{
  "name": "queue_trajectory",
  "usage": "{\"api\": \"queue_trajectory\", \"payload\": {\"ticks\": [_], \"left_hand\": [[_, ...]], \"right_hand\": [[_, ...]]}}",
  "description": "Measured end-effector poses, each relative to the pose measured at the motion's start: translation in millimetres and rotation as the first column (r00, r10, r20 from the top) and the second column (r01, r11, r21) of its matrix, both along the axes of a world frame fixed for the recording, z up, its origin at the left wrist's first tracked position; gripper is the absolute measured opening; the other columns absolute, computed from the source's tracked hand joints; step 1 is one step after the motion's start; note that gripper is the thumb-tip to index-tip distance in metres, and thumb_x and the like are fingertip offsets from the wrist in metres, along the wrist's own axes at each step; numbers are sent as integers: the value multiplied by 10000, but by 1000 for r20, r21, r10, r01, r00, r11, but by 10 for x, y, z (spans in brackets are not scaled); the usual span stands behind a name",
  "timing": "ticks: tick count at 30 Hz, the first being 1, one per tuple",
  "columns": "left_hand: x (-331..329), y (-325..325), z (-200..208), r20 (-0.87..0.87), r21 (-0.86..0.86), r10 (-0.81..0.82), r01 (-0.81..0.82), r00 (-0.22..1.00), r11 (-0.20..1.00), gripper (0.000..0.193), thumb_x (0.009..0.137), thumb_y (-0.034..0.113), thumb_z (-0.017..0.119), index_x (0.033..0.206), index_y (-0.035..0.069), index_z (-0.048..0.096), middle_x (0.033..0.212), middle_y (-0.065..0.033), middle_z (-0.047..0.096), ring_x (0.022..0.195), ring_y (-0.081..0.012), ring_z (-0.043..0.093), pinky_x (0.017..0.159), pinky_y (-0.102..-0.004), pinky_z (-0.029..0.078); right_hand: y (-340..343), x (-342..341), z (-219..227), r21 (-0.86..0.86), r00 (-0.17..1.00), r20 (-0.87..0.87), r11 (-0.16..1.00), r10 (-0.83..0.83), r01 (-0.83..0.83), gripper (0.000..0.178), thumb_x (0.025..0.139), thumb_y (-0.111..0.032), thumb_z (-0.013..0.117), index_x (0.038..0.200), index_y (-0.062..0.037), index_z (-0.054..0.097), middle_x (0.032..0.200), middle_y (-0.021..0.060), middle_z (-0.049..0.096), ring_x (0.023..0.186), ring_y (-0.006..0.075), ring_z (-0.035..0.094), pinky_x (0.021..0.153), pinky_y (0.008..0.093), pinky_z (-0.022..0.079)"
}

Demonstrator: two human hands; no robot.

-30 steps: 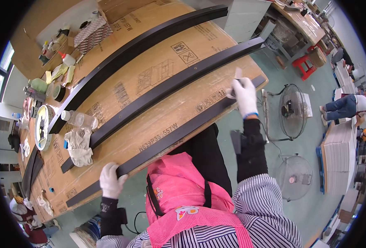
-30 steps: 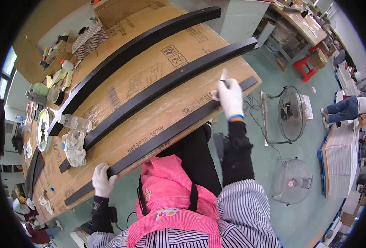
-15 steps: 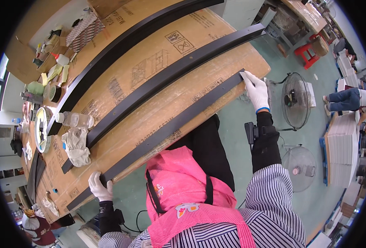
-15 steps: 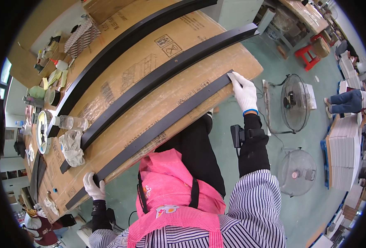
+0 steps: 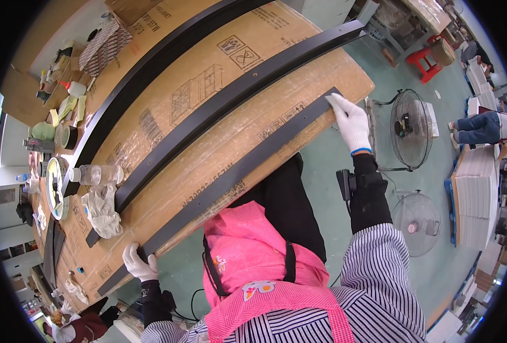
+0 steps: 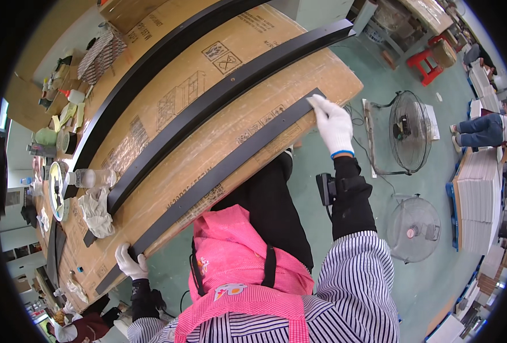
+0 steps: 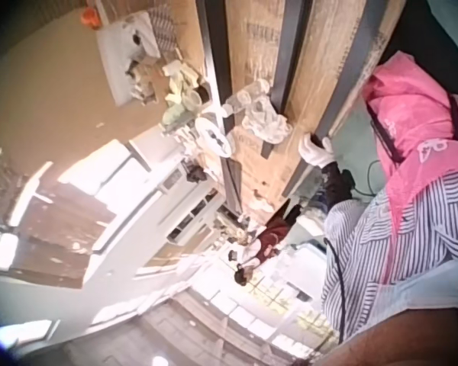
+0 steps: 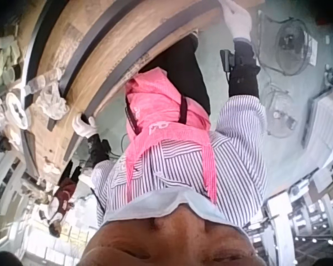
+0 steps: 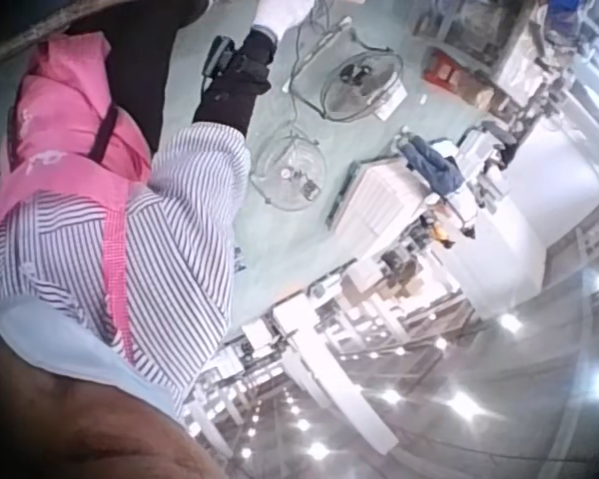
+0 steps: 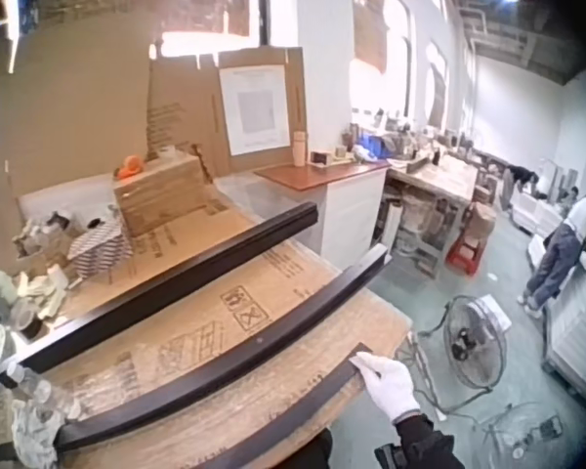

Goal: Wiping long black rectangular furniture components with a cloth and cleaning liquid at a workbench.

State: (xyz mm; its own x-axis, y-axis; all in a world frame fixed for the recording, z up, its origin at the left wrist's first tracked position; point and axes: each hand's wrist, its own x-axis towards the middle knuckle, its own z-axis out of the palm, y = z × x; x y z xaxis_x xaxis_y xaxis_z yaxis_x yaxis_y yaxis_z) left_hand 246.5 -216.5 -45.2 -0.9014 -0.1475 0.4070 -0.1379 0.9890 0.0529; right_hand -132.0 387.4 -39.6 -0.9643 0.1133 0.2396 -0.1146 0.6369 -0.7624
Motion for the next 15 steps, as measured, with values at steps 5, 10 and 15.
{"api": "queue_trajectory", "payload": {"ticks": [5,10,15], "left_hand": [[78,-21,2,-13,-28,19,-19,1000,999,583,950,530,580,1205,6,614,1184,-218,651,1109,-431,617,985,-539,490],[-26,28,-8,-19,-18,-2,2,1000,1000,564,937,502,587,1206,7,609,1170,-226,650,1095,-430,620,976,-540,494],[36,14,-8,-16,-18,30,-30,999,999,587,947,535,559,1202,9,613,1178,-238,638,1097,-443,618,978,-544,491]], "right_hand": [[-491,323,159,167,974,151,966,171,-195,284,985,-199,675,1247,-134,765,1207,140,757,1141,308,719,1016,374,551],[-67,-128,-91,-24,997,29,997,-75,75,300,1006,-165,631,1277,-115,753,1247,138,750,1165,302,714,1035,366,541],[-640,471,7,208,964,-41,946,262,-248,245,997,-206,642,1199,-209,781,1127,79,773,1049,286,731,940,382,579]]}}
